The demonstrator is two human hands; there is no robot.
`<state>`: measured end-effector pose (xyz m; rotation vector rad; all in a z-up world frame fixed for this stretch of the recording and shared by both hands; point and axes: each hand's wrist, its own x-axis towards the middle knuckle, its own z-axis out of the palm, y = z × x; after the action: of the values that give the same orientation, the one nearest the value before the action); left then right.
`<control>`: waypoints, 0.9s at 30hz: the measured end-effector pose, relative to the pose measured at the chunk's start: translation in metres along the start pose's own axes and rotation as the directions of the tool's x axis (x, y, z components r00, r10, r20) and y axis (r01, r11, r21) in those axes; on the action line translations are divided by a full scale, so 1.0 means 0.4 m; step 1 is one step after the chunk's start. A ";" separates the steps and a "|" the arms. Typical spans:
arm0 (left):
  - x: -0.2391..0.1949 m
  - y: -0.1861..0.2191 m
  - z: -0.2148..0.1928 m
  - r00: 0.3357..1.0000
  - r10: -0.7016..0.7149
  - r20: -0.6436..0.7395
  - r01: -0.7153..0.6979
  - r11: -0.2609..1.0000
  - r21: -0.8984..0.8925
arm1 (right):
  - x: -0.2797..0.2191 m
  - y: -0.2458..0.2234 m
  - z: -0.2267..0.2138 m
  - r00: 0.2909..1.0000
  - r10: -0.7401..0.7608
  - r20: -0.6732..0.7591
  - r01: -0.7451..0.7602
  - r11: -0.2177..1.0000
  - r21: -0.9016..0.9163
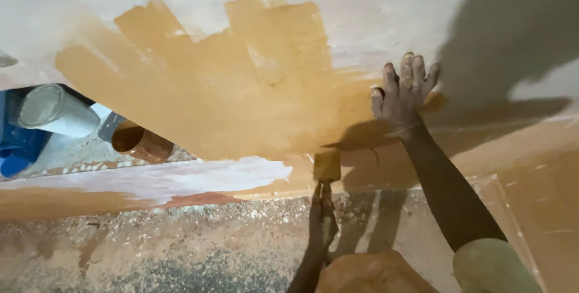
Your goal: The person paints a wall with a brush, repeatedly dipping the brush into a small container and applying paint in horizontal strokes along the lower section of the wall. The person occasionally uses their left hand to steady themselves against the wall while painting.
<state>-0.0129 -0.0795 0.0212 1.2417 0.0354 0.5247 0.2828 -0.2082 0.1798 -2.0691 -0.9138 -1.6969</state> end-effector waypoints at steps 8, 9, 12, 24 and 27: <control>0.136 0.486 0.023 0.996 0.086 -0.005 -0.086 0.983 -0.163 | -0.005 0.001 -0.013 0.999 -0.012 0.038 0.012 1.000 -0.008; 0.130 0.551 0.035 0.991 0.134 -0.026 -0.135 0.989 -0.065 | -0.004 0.000 -0.010 0.999 -0.012 0.043 0.012 1.000 -0.003; 0.136 0.678 0.048 0.969 0.242 -0.043 -0.230 0.955 0.186 | -0.009 -0.007 -0.008 0.999 0.003 0.044 -0.003 1.000 -0.004; 0.086 0.191 -0.040 0.865 -0.457 -0.206 0.462 0.886 -0.025 | 0.001 -0.011 -0.019 1.000 -0.017 0.014 0.017 1.000 -0.015; 0.047 0.165 -0.020 0.921 -0.360 -0.150 0.338 0.929 -0.152 | 0.003 -0.007 -0.019 1.000 -0.021 -0.002 0.021 1.000 -0.012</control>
<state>-0.0225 -0.0504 0.0830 1.0345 0.3635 0.3163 0.2755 -0.2103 0.1822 -2.0724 -0.9297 -1.7187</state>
